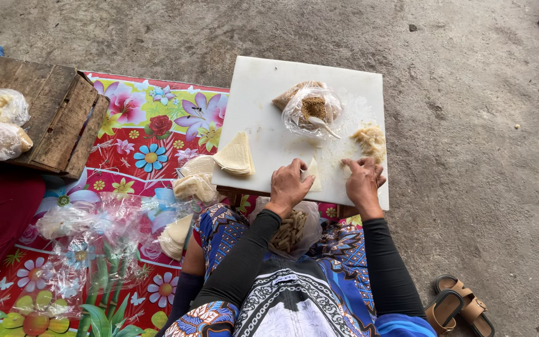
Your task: The person sits on a floral mat and assembles triangular food items by hand. They place a filling onto a thin wrapper, fold it into a triangle, and stack the finished items. A second person is visible to the left, performing a similar task.
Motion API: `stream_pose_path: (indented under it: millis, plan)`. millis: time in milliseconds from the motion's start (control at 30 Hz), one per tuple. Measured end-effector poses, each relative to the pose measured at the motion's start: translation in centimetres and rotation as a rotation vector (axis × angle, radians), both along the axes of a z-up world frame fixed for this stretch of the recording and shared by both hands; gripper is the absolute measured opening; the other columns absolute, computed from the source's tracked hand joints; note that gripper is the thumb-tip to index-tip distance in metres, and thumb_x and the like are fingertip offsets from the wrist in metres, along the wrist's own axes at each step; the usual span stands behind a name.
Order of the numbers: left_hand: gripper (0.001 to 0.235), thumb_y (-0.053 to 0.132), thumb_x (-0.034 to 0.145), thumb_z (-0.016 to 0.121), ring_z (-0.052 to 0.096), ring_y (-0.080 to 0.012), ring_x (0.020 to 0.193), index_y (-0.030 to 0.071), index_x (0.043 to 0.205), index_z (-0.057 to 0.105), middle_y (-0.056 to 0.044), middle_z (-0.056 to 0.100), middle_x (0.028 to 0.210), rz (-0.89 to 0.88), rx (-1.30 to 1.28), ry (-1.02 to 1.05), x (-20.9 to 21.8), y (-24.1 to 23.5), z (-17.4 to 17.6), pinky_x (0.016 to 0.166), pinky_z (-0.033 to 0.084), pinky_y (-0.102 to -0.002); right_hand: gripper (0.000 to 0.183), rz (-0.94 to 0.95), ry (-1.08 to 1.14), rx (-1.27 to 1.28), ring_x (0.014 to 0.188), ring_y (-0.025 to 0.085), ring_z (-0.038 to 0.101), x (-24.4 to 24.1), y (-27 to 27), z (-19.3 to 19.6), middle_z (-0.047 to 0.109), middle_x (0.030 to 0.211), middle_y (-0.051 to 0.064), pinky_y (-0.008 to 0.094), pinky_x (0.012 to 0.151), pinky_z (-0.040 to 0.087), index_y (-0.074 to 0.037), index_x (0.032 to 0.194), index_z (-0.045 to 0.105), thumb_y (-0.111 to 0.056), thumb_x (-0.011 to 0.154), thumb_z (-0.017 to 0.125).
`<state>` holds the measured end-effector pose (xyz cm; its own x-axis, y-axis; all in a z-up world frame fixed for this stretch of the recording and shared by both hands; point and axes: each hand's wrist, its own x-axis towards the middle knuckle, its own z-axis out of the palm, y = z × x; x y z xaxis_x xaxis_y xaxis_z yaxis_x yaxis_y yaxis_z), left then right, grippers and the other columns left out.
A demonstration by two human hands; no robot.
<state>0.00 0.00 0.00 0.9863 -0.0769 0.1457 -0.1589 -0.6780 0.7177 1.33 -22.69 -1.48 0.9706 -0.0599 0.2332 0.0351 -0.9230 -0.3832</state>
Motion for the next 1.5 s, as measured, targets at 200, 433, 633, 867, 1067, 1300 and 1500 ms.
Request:
stream_pose_path:
  millis: [200,433,633,867,1067,1300,1500]
  plan:
    - [0.041,0.024,0.086,0.075,0.071,-0.0285,0.086,0.010,0.121,0.060,-0.009,0.071,0.090,0.041,0.022,0.059,0.4,1.7,0.2,0.083,0.053,-0.044,0.042,-0.010,0.048,0.063,0.116,0.031,0.049,-1.2,2.0,-0.2,0.058,0.114,0.006,0.049,0.095,0.035,-0.030,0.105,0.081,0.001,0.090,0.057]
    - [0.026,0.020,0.084,0.078,0.072,-0.0271,0.081,0.011,0.106,0.070,-0.009,0.072,0.095,0.071,0.021,-0.093,0.0,1.3,-0.7,0.073,0.058,-0.040,0.055,0.158,-0.060,0.007,0.114,0.032,0.048,-0.7,6.8,0.4,0.059,0.123,0.008,0.048,0.091,0.035,-0.029,0.128,0.072,0.002,0.086,0.055]
    - [0.017,0.022,0.087,0.077,0.073,-0.0273,0.079,0.011,0.100,0.072,-0.009,0.071,0.093,0.084,0.040,-0.105,-0.2,1.3,-1.1,0.072,0.059,-0.039,0.057,0.226,-0.173,-0.321,0.115,0.027,0.047,-2.3,8.4,1.2,0.059,0.119,0.006,0.044,0.092,0.031,-0.020,0.140,0.068,-0.006,0.085,0.059]
    - [0.022,0.028,0.087,0.076,0.072,-0.0274,0.081,0.011,0.100,0.073,-0.009,0.072,0.095,0.100,-0.008,-0.092,-0.1,1.6,-1.3,0.072,0.059,-0.040,0.032,0.268,-0.067,-0.533,0.120,0.023,0.045,-0.8,5.9,3.9,0.059,0.122,0.001,0.042,0.094,0.029,-0.027,0.115,0.070,-0.013,0.087,0.062]
    - [0.020,0.028,0.087,0.071,0.073,-0.0272,0.082,0.012,0.099,0.073,-0.009,0.073,0.095,0.088,-0.045,-0.049,-0.1,1.9,-1.1,0.075,0.058,-0.042,0.066,0.331,-0.159,-0.476,0.116,0.022,0.044,-0.9,6.7,3.0,0.056,0.128,0.002,0.040,0.088,0.028,-0.033,0.141,0.065,0.000,0.084,0.059]
    - [0.021,0.027,0.088,0.069,0.073,-0.0273,0.084,0.011,0.102,0.071,-0.008,0.074,0.094,0.087,-0.074,-0.009,0.0,2.0,-1.4,0.077,0.058,-0.041,0.072,0.264,-0.045,-0.368,0.121,0.024,0.044,-0.7,6.3,2.8,0.057,0.133,0.007,0.040,0.089,0.029,-0.031,0.148,0.061,-0.002,0.082,0.057]
    - [0.022,0.029,0.089,0.066,0.074,-0.0259,0.085,0.012,0.103,0.071,-0.007,0.077,0.093,0.045,-0.115,0.082,1.0,3.0,-1.6,0.079,0.058,-0.041,0.062,0.268,0.044,-0.437,0.117,0.023,0.046,-2.6,4.9,4.5,0.062,0.122,0.006,0.041,0.089,0.029,-0.033,0.135,0.067,-0.003,0.083,0.056]
